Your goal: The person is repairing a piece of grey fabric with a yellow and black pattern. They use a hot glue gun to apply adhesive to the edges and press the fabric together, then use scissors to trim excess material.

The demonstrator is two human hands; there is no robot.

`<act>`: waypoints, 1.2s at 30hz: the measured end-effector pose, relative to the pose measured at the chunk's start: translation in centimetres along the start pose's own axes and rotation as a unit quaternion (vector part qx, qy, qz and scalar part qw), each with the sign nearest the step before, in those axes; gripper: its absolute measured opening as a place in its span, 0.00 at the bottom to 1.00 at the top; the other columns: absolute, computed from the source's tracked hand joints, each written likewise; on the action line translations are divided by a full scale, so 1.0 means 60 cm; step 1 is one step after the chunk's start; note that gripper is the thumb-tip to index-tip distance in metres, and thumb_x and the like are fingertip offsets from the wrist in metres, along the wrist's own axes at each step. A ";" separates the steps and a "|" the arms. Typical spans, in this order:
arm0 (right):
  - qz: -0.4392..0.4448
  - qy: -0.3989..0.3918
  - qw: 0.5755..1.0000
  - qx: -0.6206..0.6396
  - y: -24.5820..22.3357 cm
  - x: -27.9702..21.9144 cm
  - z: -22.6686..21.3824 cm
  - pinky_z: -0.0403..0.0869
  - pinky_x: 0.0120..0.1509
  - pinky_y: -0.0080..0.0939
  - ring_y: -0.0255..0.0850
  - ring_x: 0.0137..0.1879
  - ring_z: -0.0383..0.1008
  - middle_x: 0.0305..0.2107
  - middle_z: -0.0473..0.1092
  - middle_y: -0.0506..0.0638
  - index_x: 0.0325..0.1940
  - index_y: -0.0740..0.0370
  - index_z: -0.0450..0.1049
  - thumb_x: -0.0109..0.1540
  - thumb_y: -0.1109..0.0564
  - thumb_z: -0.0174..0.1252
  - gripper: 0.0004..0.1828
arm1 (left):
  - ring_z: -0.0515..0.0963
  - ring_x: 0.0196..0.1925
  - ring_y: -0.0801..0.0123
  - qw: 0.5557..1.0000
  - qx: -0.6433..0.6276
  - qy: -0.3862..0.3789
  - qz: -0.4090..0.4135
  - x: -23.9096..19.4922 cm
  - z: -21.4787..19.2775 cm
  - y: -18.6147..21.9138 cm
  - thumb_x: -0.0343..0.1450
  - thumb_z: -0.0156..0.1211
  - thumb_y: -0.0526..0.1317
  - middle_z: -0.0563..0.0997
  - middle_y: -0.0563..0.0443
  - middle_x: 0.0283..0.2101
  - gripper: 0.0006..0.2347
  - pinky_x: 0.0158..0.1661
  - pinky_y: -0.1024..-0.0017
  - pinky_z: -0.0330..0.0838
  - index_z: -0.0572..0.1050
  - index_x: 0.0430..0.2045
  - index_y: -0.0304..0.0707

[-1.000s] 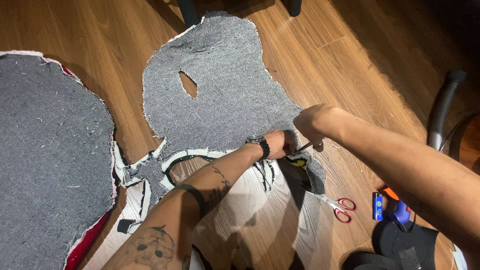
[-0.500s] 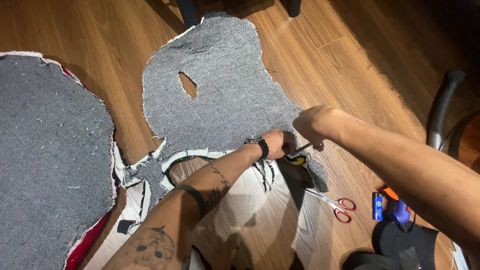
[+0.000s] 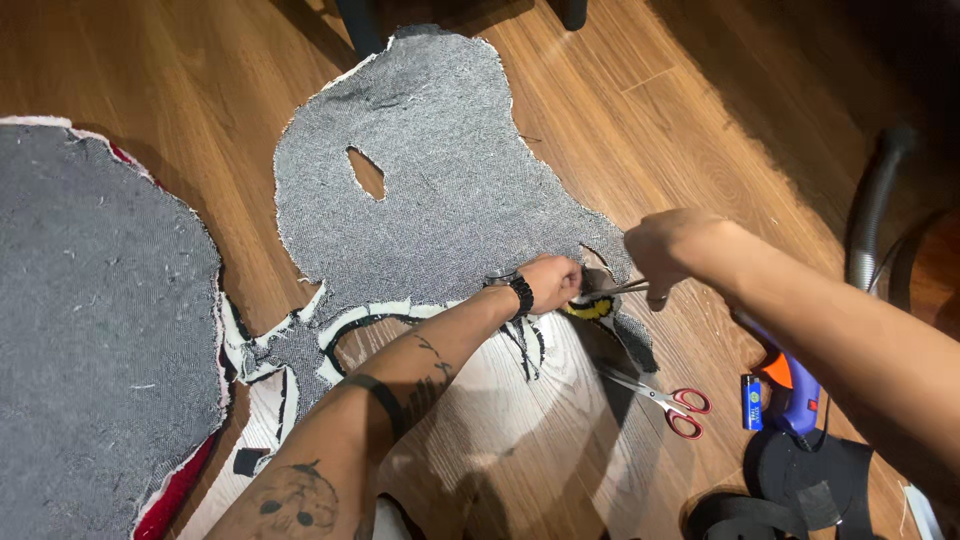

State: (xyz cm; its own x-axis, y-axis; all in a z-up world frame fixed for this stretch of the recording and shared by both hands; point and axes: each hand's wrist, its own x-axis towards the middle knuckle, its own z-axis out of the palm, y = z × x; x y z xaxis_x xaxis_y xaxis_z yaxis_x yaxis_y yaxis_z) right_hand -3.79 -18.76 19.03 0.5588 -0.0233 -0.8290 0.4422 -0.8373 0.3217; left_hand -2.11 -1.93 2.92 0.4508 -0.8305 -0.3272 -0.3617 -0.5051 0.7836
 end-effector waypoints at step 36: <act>-0.062 -0.016 0.380 0.923 -0.165 -0.093 0.240 0.73 0.16 0.35 0.42 0.14 0.72 0.15 0.70 0.61 0.34 0.75 0.76 0.65 0.42 0.62 0.28 | 0.85 0.42 0.72 0.995 -0.047 -0.016 -0.084 -0.010 0.014 -0.015 0.68 0.58 0.47 0.86 0.64 0.30 0.08 0.50 0.71 0.76 0.82 0.35 0.55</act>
State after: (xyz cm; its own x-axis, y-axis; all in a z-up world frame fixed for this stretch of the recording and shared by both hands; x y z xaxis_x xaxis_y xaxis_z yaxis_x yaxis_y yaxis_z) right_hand -21.37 -18.19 13.87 0.5922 0.0975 -0.7998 -0.7977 0.2107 -0.5650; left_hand -2.75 -1.19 1.97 0.4722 -0.7437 -0.4732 -0.2042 -0.6145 0.7620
